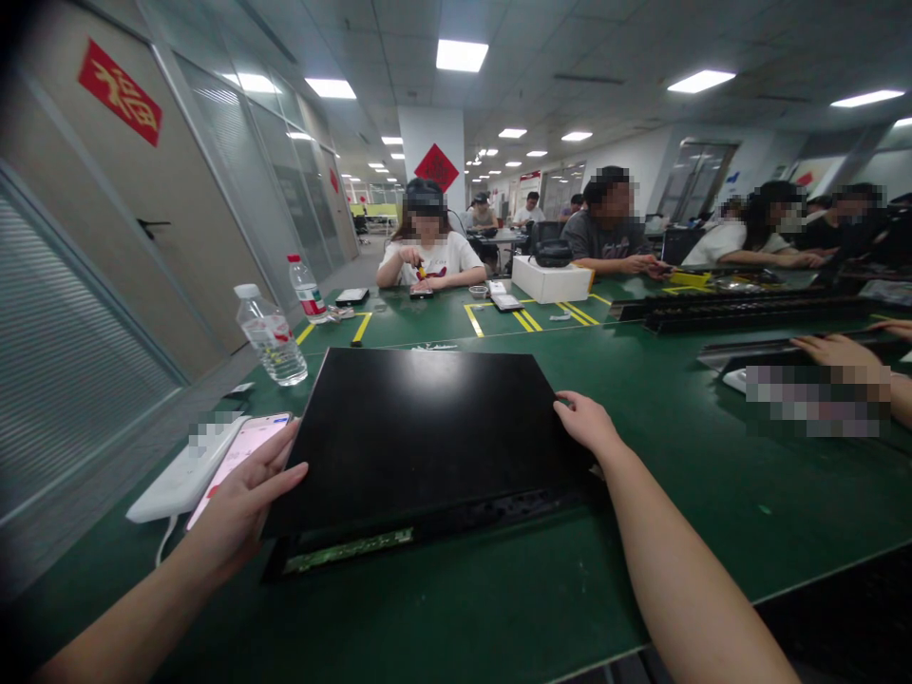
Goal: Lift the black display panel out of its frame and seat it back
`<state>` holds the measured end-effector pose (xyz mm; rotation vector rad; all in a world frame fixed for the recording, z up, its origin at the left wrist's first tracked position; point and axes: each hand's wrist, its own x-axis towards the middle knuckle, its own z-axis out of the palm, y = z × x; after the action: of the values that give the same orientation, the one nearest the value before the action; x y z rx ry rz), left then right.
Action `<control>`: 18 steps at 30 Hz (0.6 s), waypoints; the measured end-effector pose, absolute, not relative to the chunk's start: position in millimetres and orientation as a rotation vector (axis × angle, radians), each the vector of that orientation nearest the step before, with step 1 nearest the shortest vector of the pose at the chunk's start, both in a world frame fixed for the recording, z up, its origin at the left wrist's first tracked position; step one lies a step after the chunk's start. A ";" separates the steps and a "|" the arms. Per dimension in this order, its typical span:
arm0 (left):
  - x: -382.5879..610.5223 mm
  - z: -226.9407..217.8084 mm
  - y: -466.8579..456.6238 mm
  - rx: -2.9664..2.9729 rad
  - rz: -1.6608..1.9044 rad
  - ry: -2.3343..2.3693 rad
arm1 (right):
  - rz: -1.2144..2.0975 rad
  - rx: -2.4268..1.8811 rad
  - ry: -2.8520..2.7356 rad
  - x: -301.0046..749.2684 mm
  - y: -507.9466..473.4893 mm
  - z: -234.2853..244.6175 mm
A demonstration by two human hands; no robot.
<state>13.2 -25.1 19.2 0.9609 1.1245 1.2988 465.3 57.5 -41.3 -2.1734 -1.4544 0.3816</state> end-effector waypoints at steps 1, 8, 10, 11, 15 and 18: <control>13.5 19.9 -25.5 0.971 1.299 1.123 | 0.399 -2.144 -1.430 464.5 57.8 -41.0; 8.8 19.6 -24.7 1.032 1.329 1.183 | 0.641 -1.783 -1.137 461.8 57.7 -39.2; 5.0 18.9 -23.4 1.029 1.368 1.184 | 0.690 -1.703 -1.027 459.7 56.5 -35.0; 3.1 19.2 -22.9 1.022 1.392 1.183 | 0.724 -1.643 -0.985 457.7 55.2 -31.4; -1.7 24.4 -23.4 0.996 1.439 1.186 | 0.968 -1.255 -0.969 445.4 43.3 -9.6; -1.7 28.3 -25.3 0.971 1.425 1.174 | 1.008 -1.149 -1.036 439.1 30.4 4.3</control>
<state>-1.7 -25.3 28.3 0.9705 1.1739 1.4250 439.1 30.4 4.3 -1.1493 -1.0363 1.0082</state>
